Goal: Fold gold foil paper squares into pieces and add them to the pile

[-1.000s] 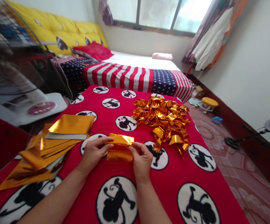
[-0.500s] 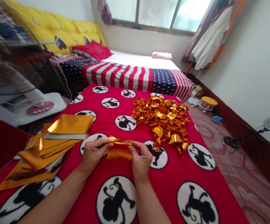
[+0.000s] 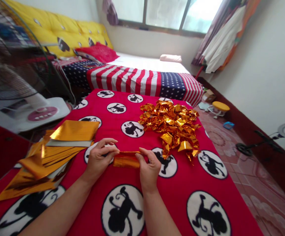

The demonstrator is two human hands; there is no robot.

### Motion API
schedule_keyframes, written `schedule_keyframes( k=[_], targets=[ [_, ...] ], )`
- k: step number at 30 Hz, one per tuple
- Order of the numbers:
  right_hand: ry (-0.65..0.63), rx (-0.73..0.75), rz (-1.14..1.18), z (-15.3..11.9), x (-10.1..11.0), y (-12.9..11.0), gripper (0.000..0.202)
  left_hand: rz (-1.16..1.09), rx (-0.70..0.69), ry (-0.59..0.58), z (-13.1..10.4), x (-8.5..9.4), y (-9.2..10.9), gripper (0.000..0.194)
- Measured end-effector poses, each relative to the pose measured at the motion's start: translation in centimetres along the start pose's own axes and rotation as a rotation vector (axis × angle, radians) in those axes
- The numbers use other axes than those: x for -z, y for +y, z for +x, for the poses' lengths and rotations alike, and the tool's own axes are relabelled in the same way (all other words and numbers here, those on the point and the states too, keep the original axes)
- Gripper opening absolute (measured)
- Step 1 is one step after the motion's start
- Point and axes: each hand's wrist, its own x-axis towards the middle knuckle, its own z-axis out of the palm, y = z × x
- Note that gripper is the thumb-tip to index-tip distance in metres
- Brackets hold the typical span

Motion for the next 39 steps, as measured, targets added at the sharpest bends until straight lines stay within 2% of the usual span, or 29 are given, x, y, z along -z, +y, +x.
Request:
schedule_keyframes(
  k=[5, 11, 18, 20, 24, 26, 33, 39],
  targets=[
    [-0.044, 0.029, 0.0, 0.2, 0.1, -0.3, 0.019, -0.046, -0.056, -0.058, 0.0, 0.2, -0.1, 0.007],
    [-0.076, 0.127, 0.006, 0.3, 0.3, -0.5, 0.004, -0.05, 0.026, -0.076, -0.1, 0.4, -0.4, 0.007],
    [-0.072, 0.152, 0.032, 0.4, 0.3, -1.0, 0.005, -0.049, 0.067, -0.071, -0.2, 0.3, -0.4, 0.006],
    [-0.095, 0.114, 0.061, 0.4, 0.3, -1.1, 0.006, -0.046, 0.094, -0.071, -0.2, 0.3, -0.3, 0.006],
    [-0.184, -0.079, 0.241, -0.2, 0.0, -1.3, 0.008, -0.027, 0.147, -0.069, -0.2, 0.4, 0.2, 0.007],
    [-0.185, -0.104, 0.295, -0.5, -0.2, -1.2, 0.01, -0.038, 0.172, -0.084, -0.2, 0.4, 0.4, 0.009],
    [-0.091, 0.032, 0.209, -0.9, -0.5, -0.8, 0.01, -0.122, 0.231, -0.161, -0.3, 0.3, 0.9, 0.013],
    [-0.095, 0.091, 0.173, -1.0, -0.5, -1.0, 0.008, -0.155, 0.239, -0.175, 0.2, 0.1, 2.2, 0.012]
  ],
)
